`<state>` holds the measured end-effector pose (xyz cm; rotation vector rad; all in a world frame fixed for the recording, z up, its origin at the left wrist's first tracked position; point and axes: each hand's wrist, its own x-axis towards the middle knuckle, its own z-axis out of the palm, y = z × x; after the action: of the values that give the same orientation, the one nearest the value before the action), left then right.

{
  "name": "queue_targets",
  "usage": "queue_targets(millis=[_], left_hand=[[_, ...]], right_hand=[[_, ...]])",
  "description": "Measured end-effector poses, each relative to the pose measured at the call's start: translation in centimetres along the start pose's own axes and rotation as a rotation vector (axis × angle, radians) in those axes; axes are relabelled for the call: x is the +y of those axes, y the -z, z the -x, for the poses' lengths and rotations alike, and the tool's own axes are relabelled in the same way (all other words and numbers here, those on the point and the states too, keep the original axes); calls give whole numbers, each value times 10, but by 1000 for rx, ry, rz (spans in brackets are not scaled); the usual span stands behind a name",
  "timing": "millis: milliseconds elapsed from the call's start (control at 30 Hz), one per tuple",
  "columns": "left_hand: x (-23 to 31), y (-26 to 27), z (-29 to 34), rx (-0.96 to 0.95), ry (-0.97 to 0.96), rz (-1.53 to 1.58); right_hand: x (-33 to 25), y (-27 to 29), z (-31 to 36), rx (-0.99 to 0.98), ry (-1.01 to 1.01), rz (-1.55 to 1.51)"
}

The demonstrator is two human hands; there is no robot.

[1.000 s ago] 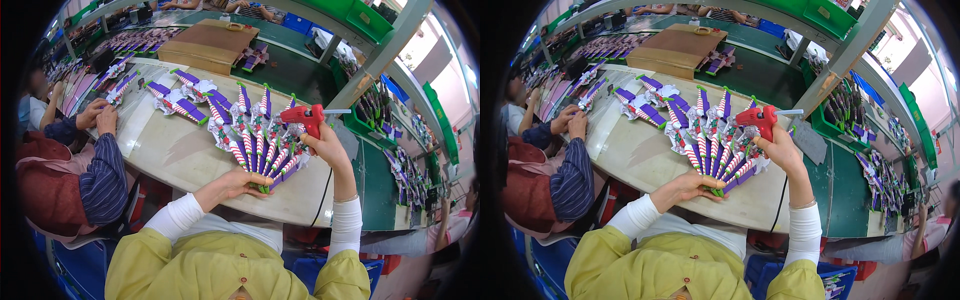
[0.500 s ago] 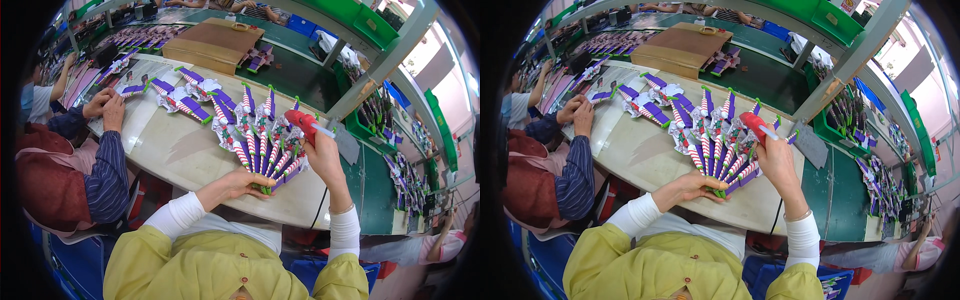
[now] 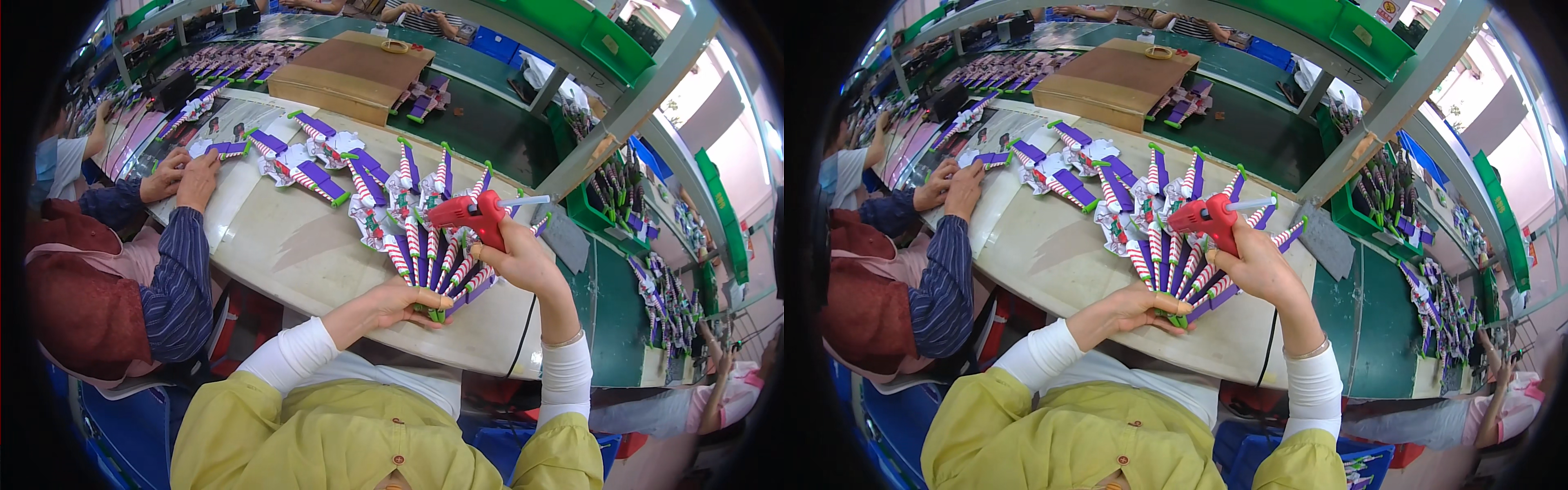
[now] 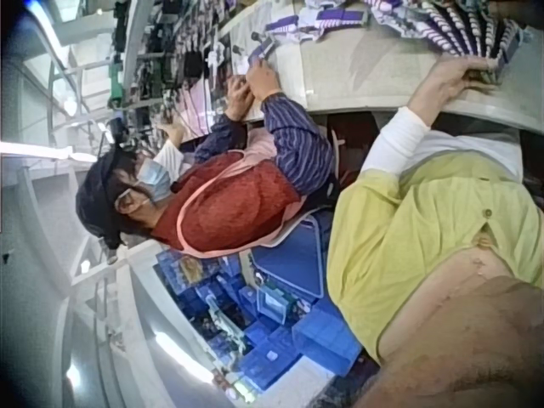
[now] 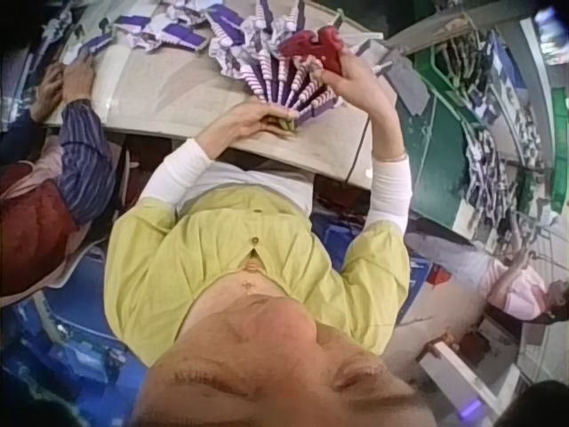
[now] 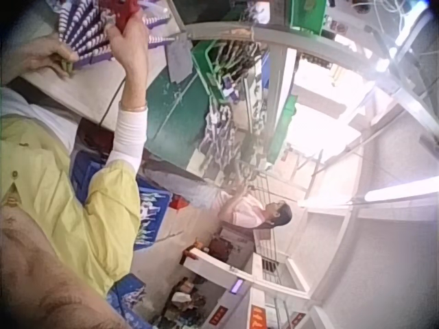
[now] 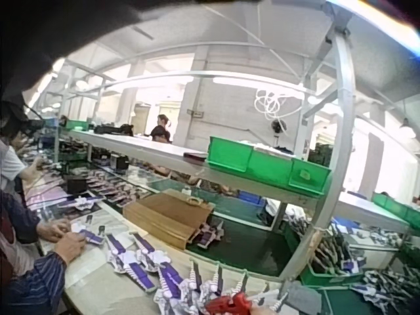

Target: Assembling and glueing plastic and paper toy airplane wings in a factory setting.

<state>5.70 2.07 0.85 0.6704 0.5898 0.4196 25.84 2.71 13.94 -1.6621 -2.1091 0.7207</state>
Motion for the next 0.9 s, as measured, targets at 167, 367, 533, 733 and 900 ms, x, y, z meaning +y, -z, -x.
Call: queue_targets(millis=[167,367,533,733,900], left_hand=[[1,0,1,-5,3,10],[2,-2,2,14,-3,9],[-2,4,-1,-12,1,-1],[-1,3,1,-11,2,-1],[0,0,1,-12,-1,-14]], right_hand=[[5,-2,-6,52,2,-43],[10,-4,-23,82,-101,-159],[14,-8,-37,145,-60,-163],[12,-11,-45,64,-158,-266],[20,-13,-47,100,-147,-226]])
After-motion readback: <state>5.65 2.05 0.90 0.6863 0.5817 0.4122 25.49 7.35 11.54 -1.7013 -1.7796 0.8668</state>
